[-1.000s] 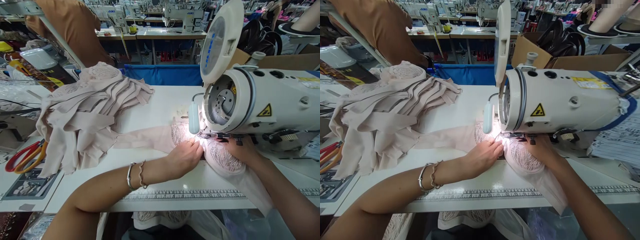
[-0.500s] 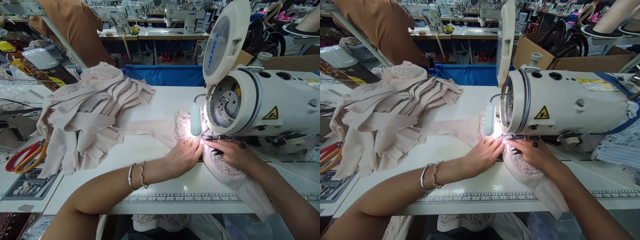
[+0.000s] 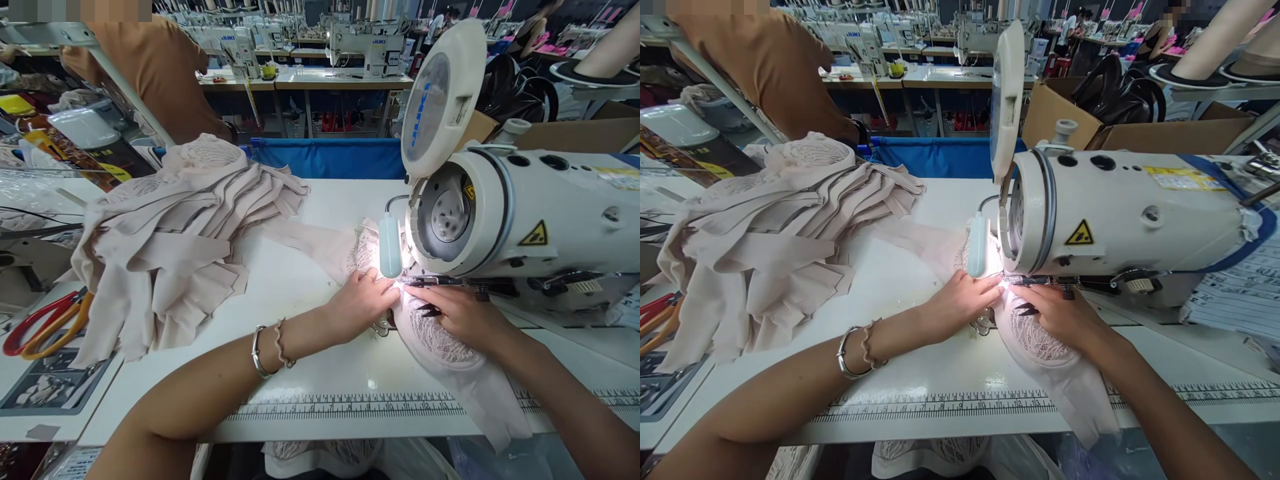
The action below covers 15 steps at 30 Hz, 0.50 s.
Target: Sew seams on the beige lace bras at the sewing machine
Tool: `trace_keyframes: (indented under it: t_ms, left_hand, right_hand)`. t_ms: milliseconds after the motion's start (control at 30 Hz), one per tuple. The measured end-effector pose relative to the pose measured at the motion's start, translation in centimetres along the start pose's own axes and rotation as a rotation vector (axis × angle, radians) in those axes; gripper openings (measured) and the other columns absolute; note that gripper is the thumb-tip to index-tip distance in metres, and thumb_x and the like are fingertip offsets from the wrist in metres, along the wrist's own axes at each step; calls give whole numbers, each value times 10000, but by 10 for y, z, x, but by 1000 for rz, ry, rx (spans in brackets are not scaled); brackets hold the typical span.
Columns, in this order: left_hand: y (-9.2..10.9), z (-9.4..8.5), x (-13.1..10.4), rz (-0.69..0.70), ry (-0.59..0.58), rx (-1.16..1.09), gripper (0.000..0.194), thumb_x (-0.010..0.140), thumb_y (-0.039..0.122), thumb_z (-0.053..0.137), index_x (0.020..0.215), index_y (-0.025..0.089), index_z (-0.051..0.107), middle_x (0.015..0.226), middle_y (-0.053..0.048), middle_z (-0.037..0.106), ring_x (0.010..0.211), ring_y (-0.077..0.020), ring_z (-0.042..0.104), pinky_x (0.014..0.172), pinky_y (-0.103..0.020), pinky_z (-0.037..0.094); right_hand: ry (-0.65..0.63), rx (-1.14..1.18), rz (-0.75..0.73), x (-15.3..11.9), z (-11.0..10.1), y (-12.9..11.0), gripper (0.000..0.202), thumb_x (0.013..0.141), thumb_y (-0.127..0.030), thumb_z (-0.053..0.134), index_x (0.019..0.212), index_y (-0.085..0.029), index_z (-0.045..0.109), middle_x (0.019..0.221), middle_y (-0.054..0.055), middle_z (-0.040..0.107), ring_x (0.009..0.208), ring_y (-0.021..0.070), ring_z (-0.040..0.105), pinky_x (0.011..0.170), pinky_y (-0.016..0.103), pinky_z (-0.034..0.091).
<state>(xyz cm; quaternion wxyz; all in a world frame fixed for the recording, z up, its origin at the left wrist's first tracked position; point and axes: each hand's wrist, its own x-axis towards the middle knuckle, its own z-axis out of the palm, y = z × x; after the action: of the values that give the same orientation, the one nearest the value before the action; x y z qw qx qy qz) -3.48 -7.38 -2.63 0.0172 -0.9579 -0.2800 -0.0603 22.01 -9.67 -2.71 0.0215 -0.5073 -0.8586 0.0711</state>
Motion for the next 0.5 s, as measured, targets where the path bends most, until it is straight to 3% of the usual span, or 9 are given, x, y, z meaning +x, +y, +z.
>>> trace_keyframes:
  t_ms: [267, 500]
  left_hand:
    - [-3, -3, 0, 7, -3, -39, 362, 801, -99, 467, 1046, 143, 579, 1161, -101, 664, 821, -196, 548, 675, -323, 321]
    - [-8, -5, 2, -9, -11, -106, 312, 878, -66, 405, 1003, 157, 583, 1108, -81, 665, 792, -181, 522, 695, -329, 327]
  right_hand:
    - [87, -16, -34, -4, 7, 1, 679, 776, -51, 443, 1371, -322, 629, 1257, 4, 738, 1140, 227, 700, 925, 353, 606]
    - [57, -15, -12, -1, 8, 0, 654, 775, -40, 438, 1335, -303, 648, 1253, 16, 740, 1106, 218, 710, 912, 338, 602]
